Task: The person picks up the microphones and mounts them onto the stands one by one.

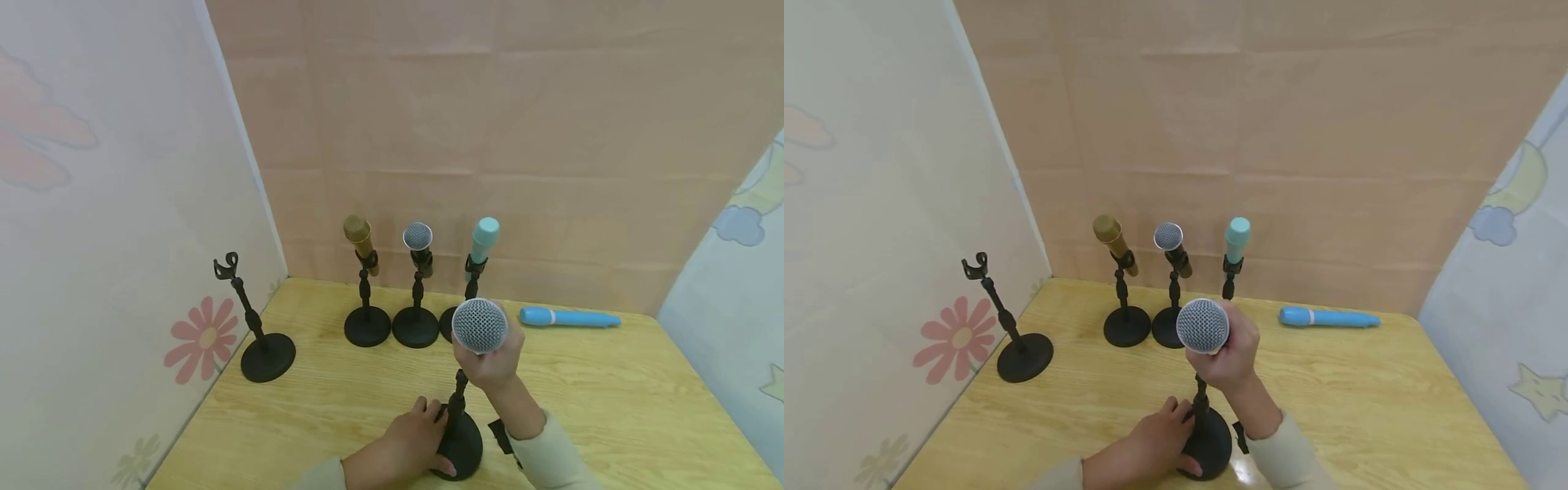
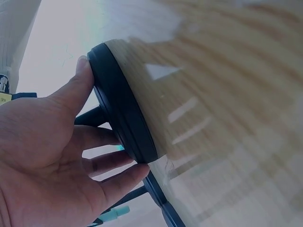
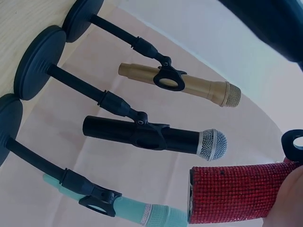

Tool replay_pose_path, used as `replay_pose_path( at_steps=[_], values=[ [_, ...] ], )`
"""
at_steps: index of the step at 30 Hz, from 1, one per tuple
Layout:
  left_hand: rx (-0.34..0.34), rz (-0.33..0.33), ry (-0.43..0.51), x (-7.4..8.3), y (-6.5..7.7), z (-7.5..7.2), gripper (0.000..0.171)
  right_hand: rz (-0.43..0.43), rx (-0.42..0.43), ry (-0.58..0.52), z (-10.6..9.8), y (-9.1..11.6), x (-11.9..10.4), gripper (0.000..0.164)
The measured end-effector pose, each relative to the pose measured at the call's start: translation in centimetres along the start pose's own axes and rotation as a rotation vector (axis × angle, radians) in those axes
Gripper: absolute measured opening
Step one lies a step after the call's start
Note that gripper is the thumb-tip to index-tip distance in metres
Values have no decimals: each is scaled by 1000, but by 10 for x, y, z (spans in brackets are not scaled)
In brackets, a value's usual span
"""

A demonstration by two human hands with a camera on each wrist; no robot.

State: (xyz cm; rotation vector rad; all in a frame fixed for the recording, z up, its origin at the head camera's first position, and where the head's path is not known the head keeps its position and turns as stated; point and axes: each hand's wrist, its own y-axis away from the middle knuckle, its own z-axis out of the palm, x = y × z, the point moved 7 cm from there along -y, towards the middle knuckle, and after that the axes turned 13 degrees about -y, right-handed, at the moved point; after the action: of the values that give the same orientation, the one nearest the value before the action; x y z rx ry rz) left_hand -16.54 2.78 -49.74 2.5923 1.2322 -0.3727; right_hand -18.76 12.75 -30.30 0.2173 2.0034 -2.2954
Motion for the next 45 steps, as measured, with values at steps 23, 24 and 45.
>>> replay_pose_path(
  at_steps=[23,24,45],
  values=[
    [-15,0,-112,6,-1,-7,88,-109,1,102,-4,-1,-14,67],
    [-17,3,-119,6,-1,-8,88,-117,5,80,-3,-2,-15,65],
    [9,0,-205,7,-2,-8,87,-154,221,190,1,4,-26,53]
  ],
)
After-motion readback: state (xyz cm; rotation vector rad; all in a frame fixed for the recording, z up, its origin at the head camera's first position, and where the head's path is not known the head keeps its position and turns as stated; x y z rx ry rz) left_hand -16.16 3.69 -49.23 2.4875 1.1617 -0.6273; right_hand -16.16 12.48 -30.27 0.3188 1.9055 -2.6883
